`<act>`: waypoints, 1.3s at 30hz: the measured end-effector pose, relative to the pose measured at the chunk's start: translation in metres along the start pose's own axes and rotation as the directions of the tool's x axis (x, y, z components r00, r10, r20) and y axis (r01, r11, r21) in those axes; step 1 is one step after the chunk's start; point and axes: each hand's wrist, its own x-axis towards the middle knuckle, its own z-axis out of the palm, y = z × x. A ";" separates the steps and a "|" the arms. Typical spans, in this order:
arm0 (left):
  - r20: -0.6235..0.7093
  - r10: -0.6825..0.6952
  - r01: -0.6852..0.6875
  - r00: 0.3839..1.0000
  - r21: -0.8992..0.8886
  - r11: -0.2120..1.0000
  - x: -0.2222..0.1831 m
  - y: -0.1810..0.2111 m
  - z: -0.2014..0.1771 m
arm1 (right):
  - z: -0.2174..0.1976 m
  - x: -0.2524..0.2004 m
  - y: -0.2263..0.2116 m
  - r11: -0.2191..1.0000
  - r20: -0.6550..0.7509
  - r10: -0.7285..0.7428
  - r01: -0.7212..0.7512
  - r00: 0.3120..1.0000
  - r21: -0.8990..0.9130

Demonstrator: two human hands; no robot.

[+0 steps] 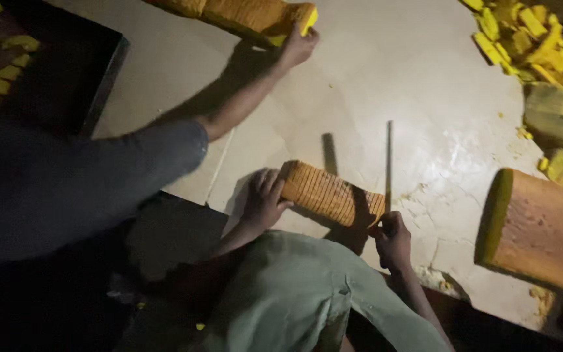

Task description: The person places a large yellow block on a table, flips it, and uses a long knife to slice it into thin strips. The person repeats this process with additional blocks, cutting them into uniform strips and arranging them on the table.

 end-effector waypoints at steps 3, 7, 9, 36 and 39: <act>-0.041 -0.010 0.011 0.999 0.016 1.000 0.021 -0.023 -0.015 | 0.009 0.012 -0.009 0.997 -0.005 0.034 -0.034 0.999 -0.070; 0.016 -0.080 0.081 0.997 -0.020 0.997 0.080 -0.048 -0.030 | 0.035 0.054 -0.050 0.998 -0.062 0.039 -0.036 0.997 0.056; -0.001 -0.099 0.098 0.995 -0.010 0.995 0.089 -0.050 -0.022 | 0.035 0.057 -0.052 0.995 -0.108 0.060 -0.069 0.992 -0.077; -0.214 -0.471 0.515 0.856 0.439 0.736 0.040 -0.115 -0.060 | 0.095 0.085 -0.114 0.822 0.417 -0.369 0.083 0.831 0.563; -0.117 -0.331 0.348 0.936 0.436 0.830 -0.028 -0.039 -0.002 | 0.037 0.008 -0.039 0.883 0.485 -0.140 -0.114 0.863 0.456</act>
